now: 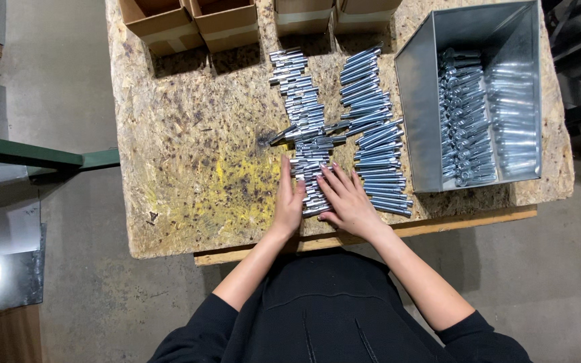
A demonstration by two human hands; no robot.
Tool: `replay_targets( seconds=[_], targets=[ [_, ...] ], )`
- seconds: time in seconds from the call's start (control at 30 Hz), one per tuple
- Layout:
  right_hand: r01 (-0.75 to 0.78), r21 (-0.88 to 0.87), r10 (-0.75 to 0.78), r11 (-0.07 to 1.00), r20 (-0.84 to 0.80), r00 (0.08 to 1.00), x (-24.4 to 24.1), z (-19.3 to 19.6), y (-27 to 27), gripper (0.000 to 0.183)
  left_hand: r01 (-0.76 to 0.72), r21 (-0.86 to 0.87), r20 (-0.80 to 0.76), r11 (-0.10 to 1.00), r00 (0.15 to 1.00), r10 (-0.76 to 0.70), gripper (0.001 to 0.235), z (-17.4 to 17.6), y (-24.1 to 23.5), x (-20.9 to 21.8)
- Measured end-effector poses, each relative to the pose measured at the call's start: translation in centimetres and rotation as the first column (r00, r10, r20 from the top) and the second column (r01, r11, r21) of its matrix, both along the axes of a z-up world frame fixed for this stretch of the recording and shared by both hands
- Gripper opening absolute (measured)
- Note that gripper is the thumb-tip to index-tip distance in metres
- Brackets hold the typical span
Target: The person organizes metal bolts and hardware components on a workbench by hand, arranging long bolts into neat rows and emptying small cardboard boxes of washers and nuts onto the surface.
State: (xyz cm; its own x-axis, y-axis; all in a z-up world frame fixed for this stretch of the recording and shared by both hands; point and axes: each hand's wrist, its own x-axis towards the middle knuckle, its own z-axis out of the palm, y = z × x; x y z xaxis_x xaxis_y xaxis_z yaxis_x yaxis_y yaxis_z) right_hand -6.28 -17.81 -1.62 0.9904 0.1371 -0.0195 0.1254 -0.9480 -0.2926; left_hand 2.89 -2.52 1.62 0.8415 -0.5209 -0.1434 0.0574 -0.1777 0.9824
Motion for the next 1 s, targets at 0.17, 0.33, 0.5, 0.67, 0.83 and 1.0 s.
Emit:
replay_targets(
  seconds=[0.17, 0.33, 0.5, 0.67, 0.83, 1.0],
  targets=[
    [0.039, 0.084, -0.042, 0.996, 0.034, 0.999, 0.3, -0.6, -0.6, 0.085, -0.111, 0.026, 0.005, 0.994, 0.994, 0.111, 0.071, -0.6, 0.5, 3.1],
    [0.095, 0.167, -0.159, 0.981, 0.429, 0.889, 5.2, -3.0, -5.9, 0.052, -0.144, 0.238, 0.283, 0.960, 0.956, 0.074, 0.052, -3.7, 0.8, 8.0],
    [0.270, -0.026, -0.255, 0.963, 0.244, 0.936, 10.4, -3.3, -10.5, 0.042, -0.136, 0.546, 0.545, 0.826, 0.807, -0.228, 0.034, -8.4, 0.9, 12.4],
    [0.226, -0.120, -0.215, 0.967, 0.096, 0.972, 13.4, -3.1, -11.2, 0.028, -0.102, 0.562, 0.525, 0.821, 0.811, -0.258, 0.022, -9.4, 1.1, 14.3],
    [0.147, -0.165, -0.150, 0.975, -0.008, 0.989, 14.4, -1.3, -11.1, 0.027, -0.088, 0.496, 0.579, 0.864, 0.775, -0.253, 0.020, -9.3, 1.8, 16.7],
    [0.100, -0.135, -0.101, 0.986, -0.003, 0.995, 14.5, -0.6, -11.2, 0.024, -0.151, 0.442, 0.650, 0.884, 0.733, -0.200, 0.017, -9.9, -0.1, 20.3]
  ],
)
